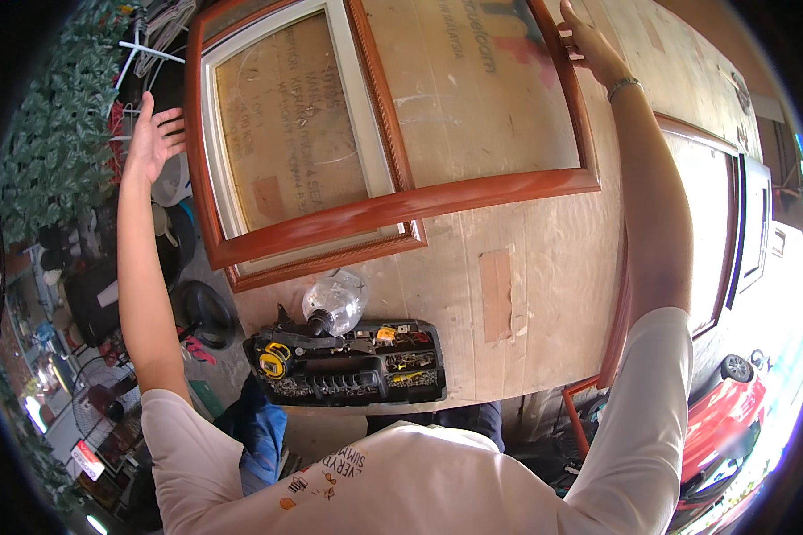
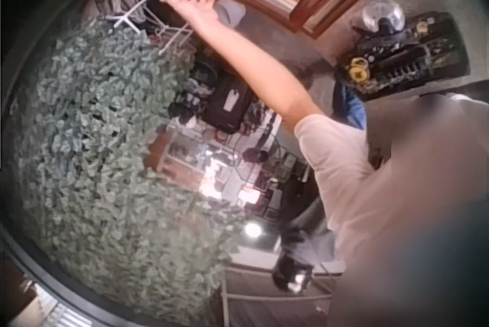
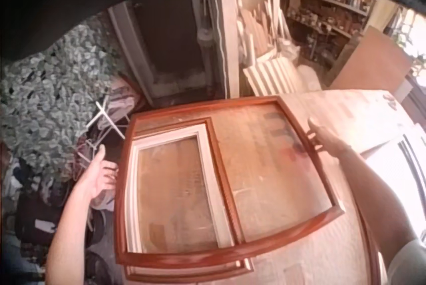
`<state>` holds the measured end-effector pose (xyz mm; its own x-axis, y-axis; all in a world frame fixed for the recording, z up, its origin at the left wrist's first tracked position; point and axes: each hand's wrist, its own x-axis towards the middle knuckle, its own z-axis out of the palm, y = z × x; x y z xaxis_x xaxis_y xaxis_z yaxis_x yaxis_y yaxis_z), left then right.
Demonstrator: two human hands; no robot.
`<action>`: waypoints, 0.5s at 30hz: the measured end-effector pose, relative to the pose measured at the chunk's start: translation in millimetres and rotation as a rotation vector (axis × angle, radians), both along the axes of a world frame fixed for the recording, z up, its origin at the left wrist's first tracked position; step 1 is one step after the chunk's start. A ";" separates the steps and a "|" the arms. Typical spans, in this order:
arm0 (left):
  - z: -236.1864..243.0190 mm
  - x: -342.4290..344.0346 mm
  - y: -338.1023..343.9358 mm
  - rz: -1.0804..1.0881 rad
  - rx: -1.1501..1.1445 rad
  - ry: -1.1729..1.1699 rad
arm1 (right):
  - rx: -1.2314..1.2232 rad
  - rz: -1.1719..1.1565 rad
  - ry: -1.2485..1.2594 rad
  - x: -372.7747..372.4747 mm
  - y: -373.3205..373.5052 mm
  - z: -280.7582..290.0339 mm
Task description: The person assembles a spray gun, then spray paints a wooden frame placed on a fan outdoors. After painting, the person moves the frame and places it on a workbench.
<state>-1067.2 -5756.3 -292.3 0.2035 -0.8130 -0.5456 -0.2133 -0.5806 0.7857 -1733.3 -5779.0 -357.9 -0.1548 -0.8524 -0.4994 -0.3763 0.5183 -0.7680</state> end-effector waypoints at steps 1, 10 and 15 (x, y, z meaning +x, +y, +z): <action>0.8 -2.1 -2.1 -0.004 0.007 -0.026 | 0.009 0.021 -0.026 -3.4 -2.0 -0.2; 13.8 1.8 5.4 -0.103 -0.071 -0.249 | -0.329 -0.126 0.236 8.4 54.7 44.2; 62.2 8.8 83.2 -0.126 -0.270 -0.275 | -0.729 -0.341 0.164 46.4 216.9 120.1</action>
